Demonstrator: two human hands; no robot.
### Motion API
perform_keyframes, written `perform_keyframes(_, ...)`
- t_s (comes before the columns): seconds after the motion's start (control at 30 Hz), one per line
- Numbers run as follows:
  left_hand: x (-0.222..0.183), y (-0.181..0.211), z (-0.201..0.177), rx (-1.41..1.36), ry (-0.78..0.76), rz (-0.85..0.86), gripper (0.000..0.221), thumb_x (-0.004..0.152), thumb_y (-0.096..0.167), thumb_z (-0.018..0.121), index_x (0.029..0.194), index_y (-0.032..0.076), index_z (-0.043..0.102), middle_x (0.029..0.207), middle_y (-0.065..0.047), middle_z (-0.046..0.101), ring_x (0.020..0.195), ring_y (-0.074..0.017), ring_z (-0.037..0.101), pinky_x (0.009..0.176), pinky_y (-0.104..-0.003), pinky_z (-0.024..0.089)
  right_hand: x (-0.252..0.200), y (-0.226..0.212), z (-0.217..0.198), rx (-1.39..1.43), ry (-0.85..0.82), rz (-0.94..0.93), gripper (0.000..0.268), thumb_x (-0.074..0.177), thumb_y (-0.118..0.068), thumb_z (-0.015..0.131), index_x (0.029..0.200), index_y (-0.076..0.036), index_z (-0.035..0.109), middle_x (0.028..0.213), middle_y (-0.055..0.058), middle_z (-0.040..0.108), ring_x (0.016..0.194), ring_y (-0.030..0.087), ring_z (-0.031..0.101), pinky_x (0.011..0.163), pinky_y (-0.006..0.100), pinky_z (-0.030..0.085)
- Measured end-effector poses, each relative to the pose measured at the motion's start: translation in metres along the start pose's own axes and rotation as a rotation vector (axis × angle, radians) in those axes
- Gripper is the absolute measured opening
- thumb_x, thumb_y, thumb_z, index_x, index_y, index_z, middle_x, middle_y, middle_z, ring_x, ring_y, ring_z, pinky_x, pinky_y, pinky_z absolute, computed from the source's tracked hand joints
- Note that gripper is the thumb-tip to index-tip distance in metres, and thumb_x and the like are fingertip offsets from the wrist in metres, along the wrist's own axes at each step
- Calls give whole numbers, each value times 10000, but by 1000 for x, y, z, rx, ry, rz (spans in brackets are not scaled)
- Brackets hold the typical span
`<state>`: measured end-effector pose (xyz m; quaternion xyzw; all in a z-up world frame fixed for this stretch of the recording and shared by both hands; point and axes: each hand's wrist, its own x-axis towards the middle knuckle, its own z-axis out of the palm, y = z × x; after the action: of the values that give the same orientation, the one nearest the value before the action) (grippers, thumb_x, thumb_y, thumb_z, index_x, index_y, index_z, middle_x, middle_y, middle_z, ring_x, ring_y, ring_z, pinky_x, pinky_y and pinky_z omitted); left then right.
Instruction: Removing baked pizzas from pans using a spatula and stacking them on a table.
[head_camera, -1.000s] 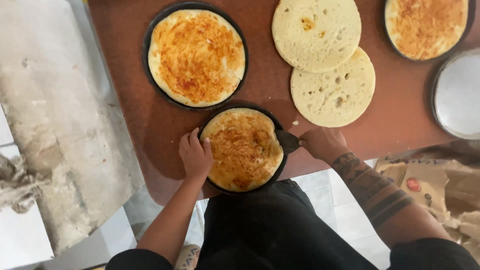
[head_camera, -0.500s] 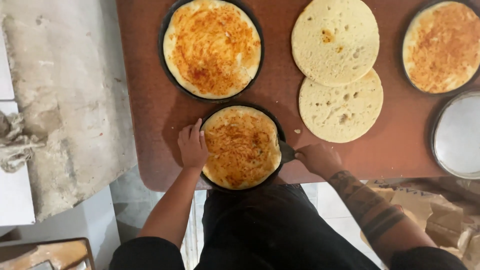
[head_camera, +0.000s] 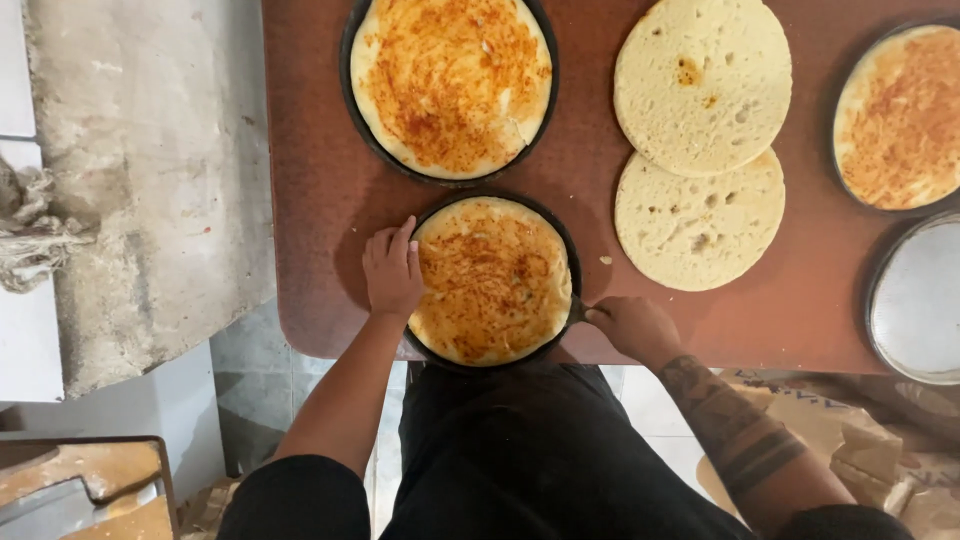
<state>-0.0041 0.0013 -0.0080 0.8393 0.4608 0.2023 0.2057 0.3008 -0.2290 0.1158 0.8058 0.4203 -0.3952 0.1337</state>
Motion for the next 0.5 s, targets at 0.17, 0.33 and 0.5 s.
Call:
perform_keyframes(0.17, -1, 0, -1, -20, 6, 18, 373, 1115, 269, 417, 1452, 217, 568, 1148, -52, 520, 1049, -256, 547, 883, -405, 475, 10, -5, 14, 101, -47, 67, 574, 1002, -635, 499, 1252, -184, 751, 1050, 93, 802, 1041, 328, 738, 819, 426, 601)
perform_keyframes(0.33, 0, 3, 0, 32, 47, 52, 371, 1106, 270, 432, 1448, 222, 566, 1144, -47, 511, 1027, -238, 539, 874, -386, 477, 10, -13, 19, 186, -41, 158, 606, 995, -662, 490, 1217, -167, 760, 974, 51, 809, 1005, 304, 747, 787, 418, 602)
perform_keyframes(0.5, -1, -3, 1, 37, 1, 59, 389, 1106, 280, 421, 1475, 233, 535, 1155, -41, 489, 1037, -243, 529, 854, -391, 466, 6, -4, 15, 324, -7, 218, 528, 1002, -553, 552, 1153, -102, 781, 841, 37, 796, 908, 288, 751, 775, 422, 592)
